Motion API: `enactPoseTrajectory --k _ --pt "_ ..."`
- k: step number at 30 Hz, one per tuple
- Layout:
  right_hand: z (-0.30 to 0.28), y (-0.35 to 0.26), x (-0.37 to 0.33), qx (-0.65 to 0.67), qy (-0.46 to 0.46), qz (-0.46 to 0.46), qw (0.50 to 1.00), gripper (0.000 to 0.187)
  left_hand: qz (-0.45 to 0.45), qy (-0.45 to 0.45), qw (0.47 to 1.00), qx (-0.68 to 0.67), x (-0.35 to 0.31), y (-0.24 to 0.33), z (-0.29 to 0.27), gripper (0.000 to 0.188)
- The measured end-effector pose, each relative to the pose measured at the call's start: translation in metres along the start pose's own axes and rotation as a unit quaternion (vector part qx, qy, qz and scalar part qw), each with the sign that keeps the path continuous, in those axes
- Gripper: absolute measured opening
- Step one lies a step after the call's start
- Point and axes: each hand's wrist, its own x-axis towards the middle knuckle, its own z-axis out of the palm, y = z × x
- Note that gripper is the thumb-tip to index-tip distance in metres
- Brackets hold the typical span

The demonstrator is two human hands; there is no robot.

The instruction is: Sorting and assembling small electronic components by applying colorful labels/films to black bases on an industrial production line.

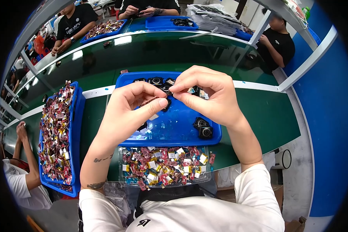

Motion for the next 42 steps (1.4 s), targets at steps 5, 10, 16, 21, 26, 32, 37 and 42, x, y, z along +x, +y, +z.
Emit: enactPoseTrajectory --k 5,10,16,21,26,32,37,42 --pt "0.001 -0.005 0.001 -0.118 -0.002 -0.082 0.99 0.016 0.027 0.034 0.997 0.067 0.0 -0.002 0.001 0.011" --pt "0.003 -0.008 -0.002 0.031 -0.009 0.015 0.999 0.013 0.034 0.042 0.997 0.047 -0.001 -0.002 0.001 0.01" --pt "0.003 -0.005 -0.005 0.167 0.005 0.115 0.979 0.009 0.052 0.031 0.996 0.069 0.0 -0.002 0.004 0.01" --pt "0.008 -0.004 -0.004 0.245 -0.022 0.174 0.954 0.012 0.08 -0.015 0.99 0.117 0.002 -0.007 -0.001 0.009" --pt "0.008 0.011 0.003 -0.05 -0.132 0.215 0.966 0.02 0.151 0.068 0.985 0.042 -0.005 0.012 -0.026 0.012" --pt "0.04 0.072 0.018 -0.25 -0.265 0.032 0.931 0.031 0.178 0.132 0.974 0.041 -0.011 0.029 -0.04 0.015" --pt "0.08 0.115 0.051 -0.251 -0.326 0.009 0.912 0.043 0.188 0.118 0.975 0.032 -0.009 0.028 -0.039 0.013" --pt "0.086 0.115 0.04 -0.313 -0.395 0.061 0.861 0.047 0.198 0.131 0.971 0.028 -0.014 0.031 -0.045 0.013"
